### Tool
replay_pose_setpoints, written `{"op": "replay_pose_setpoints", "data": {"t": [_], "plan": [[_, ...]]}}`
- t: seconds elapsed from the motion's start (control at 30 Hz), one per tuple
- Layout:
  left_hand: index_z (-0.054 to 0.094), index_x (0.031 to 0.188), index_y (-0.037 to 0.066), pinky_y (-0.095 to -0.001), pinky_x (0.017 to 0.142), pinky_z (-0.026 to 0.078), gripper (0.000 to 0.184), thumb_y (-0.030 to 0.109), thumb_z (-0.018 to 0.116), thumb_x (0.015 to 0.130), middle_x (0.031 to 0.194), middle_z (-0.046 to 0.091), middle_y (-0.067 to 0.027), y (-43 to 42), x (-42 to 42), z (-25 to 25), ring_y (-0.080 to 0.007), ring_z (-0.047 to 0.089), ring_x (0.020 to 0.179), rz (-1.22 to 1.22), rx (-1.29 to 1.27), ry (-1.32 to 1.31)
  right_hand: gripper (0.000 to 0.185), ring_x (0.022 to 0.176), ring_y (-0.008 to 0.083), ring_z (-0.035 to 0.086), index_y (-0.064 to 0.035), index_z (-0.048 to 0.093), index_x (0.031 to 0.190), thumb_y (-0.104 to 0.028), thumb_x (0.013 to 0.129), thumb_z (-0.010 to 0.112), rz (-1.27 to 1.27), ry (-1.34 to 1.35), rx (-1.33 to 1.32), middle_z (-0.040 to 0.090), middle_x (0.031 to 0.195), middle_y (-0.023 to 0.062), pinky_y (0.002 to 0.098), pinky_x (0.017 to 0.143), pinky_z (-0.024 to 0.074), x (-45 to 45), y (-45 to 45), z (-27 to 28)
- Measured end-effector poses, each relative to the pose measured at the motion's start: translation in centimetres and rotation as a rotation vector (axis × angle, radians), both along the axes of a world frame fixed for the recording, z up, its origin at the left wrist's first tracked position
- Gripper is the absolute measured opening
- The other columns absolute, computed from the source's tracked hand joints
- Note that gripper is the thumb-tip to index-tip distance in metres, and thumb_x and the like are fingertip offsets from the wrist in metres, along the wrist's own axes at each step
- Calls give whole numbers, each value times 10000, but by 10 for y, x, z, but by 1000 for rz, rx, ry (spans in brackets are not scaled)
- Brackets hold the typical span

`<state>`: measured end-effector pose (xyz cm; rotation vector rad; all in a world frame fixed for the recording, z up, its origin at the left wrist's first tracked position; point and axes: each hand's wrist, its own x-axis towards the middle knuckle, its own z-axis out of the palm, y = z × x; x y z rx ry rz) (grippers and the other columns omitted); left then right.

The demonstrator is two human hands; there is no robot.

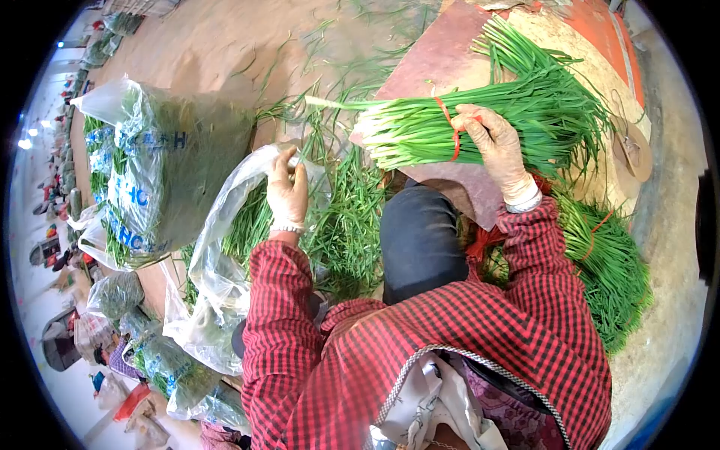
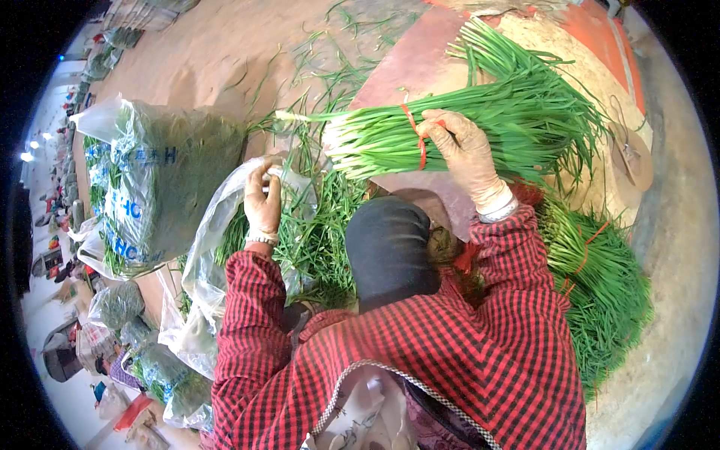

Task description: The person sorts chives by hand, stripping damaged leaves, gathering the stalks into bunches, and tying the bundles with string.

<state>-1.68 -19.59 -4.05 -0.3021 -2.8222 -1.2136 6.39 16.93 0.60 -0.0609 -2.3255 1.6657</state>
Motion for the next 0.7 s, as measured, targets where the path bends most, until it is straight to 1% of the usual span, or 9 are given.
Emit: {"op": "replay_pose_setpoints", "data": {"t": [0.13, 0.23, 0.27, 0.3, 0.37, 0.43, 0.5, 0.63, 0.7], "plan": [[529, 1305, 84, -394, 1039, 375, 536, 39, 643, 784, 1323, 515, -163, 56, -18, 58, -331, 486, 1236, -117, -79, 371, 155, 1014, 226, 611, -44, 681, 929, -171, 936, 592, 12, 21, 73, 661, 996, 113, 321, 889, 464, 0, 1, 2], [513, 1323, 87, -427, 1069, 337, 547, 115, 646, 794, 1358, 485, -157, 92, -37, 70, -354, 452, 1261, -335, -448, 482, 157, 1026, 222, 604, -48, 683, 930, -173, 939, 589, 21, 15, 61, 659, 998, 112, 323, 893, 462, 1, 2, 3], [555, 1258, 103, -437, 961, 431, 436, 171, 615, 831, 1217, 582, -175, 100, -42, 64, -361, 545, 1133, -367, -466, 597, 155, 1023, 218, 605, -48, 685, 933, -170, 939, 590, 24, 15, 46, 660, 1006, 113, 320, 895, 462, 1, 2, 4], [555, 1258, 103, -437, 961, 431, 436, 171, 615, 831, 1217, 582, -175, 100, -45, 56, -361, 545, 1133, -371, -463, 599, 153, 1020, 214, 605, -48, 686, 936, -168, 938, 590, 26, 16, 30, 660, 1015, 114, 318, 897, 461, 1, 2, 3], [601, 1154, 122, -457, 794, 489, 293, 213, 563, 878, 994, 653, -183, 90, -49, 35, -372, 616, 931, -460, -611, 21, 152, 1015, 209, 606, -45, 686, 939, -164, 937, 591, 17, 9, 12, 660, 1026, 116, 315, 897, 461, 0, 3, 1], [623, 1019, 115, -470, 705, 483, 199, 177, 551, 844, 836, 659, -151, 59, -35, 13, -360, 625, 797, -368, -483, 72, 151, 1010, 205, 607, -42, 686, 941, -161, 936, 593, 5, 2, -10, 660, 1037, 118, 312, 897, 462, -2, 4, 1], [643, 990, 107, -470, 713, 491, 183, 172, 532, 860, 876, 666, -154, 19, -15, 0, -362, 631, 818, -233, -517, -73, 151, 1002, 205, 610, -35, 684, 940, -158, 934, 595, 3, 17, -10, 661, 1049, 121, 308, 897, 462, -3, 3, 2], [653, 1073, 104, -425, 837, 515, 281, 254, 545, 861, 1025, 673, -160, -96, 30, -70, -330, 643, 982, -175, -1101, -760, 147, 989, 204, 615, -31, 681, 943, -148, 934, 594, -9, 25, -30, 665, 1029, 114, 306, 886, 465, -4, 3, -2], [649, 1099, 105, -420, 878, 510, 321, 291, 570, 849, 1127, 650, -155, -99, 45, -45, -318, 620, 1066, -223, -1077, -760, 145, 977, 201, 617, -29, 680, 940, -147, 934, 595, -29, 50, -45, 669, 1014, 108, 306, 879, 467, -5, 1, -5]]}}
